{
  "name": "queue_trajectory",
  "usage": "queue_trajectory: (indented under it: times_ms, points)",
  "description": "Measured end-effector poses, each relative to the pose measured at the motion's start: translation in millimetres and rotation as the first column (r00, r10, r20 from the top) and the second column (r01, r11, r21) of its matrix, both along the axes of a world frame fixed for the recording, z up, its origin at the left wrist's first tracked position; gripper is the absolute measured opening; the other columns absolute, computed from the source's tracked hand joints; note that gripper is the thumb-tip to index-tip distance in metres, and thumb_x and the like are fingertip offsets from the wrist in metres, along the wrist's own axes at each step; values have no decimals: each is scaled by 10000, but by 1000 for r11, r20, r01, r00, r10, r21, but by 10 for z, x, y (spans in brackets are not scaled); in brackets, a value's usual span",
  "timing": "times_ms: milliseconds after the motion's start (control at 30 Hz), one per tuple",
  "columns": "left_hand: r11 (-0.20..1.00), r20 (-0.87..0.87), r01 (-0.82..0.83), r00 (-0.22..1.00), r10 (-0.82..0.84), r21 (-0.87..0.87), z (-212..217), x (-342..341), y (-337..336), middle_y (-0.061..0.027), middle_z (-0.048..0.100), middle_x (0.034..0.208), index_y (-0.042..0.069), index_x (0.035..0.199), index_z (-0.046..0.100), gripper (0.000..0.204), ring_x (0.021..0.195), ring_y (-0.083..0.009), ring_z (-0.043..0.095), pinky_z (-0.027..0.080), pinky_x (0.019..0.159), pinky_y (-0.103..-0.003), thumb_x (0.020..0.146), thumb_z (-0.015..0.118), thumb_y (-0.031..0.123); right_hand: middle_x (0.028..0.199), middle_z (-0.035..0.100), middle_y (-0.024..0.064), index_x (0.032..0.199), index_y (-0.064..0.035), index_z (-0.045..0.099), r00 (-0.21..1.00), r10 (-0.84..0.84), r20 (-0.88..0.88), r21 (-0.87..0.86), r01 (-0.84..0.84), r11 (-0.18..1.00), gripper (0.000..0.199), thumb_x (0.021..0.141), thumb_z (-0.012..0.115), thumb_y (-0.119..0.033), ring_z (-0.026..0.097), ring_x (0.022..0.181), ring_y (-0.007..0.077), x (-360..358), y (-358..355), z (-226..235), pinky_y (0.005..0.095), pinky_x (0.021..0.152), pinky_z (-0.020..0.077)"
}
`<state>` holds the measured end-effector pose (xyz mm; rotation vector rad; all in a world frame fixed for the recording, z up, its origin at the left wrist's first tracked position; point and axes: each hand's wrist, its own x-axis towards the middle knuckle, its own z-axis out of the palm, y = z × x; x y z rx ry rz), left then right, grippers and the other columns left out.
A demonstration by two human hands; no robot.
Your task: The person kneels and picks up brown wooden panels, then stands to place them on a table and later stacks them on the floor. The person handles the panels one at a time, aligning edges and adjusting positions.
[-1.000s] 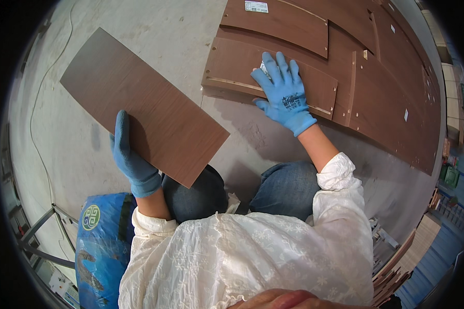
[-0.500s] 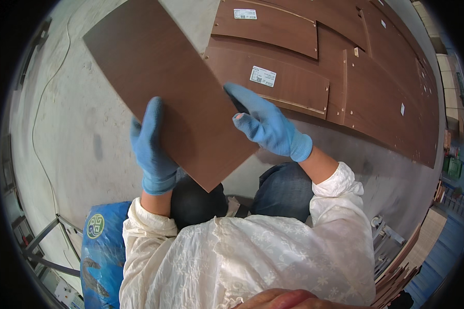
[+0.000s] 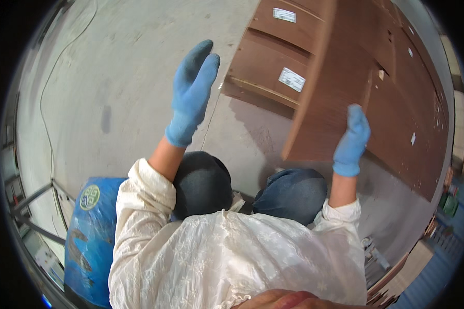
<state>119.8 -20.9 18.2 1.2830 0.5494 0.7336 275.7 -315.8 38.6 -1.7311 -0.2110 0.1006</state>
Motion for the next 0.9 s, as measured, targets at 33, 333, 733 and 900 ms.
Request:
queue_trajectory:
  times_ms: [33,333,733,900]
  points:
    - [1000,-123,-12,992,13,8,-101,-37,72,-102,642,1419,-3,1449,589,425,1280,-179,597,462,1108,-337,1077,625,198,1125,648,12,1130,41,687,992,-106,71,-50,110,993,396,1072,614,-344,580,1056,131,38,-86,-34,316,1000,471]
    - [984,-372,178,912,-170,-13,-591,-158,94,-70,695,1332,11,1397,650,477,1217,-143,609,468,1076,-311,1055,656,344,1330,640,109,1346,70,621,987,-132,-96,41,136,990,570,1085,555,-432,612,1144,193,-76,-237,-265,339,970,541]
    - [332,-305,264,949,75,905,-496,35,-13,-234,465,1587,53,1523,519,674,1490,-447,406,323,1222,-542,954,708,362,1377,629,107,1390,65,595,984,-162,-75,-60,157,986,526,1090,564,-366,627,1201,189,138,-371,-268,322,1017,533]
    - [131,-424,427,904,-46,895,-435,280,-207,-212,423,1619,57,1549,469,739,1523,-401,374,288,1260,-546,969,666,469,1422,613,88,1444,18,563,964,-60,-258,181,109,977,512,1092,562,-354,627,1236,188,337,-243,-473,328,1051,526]
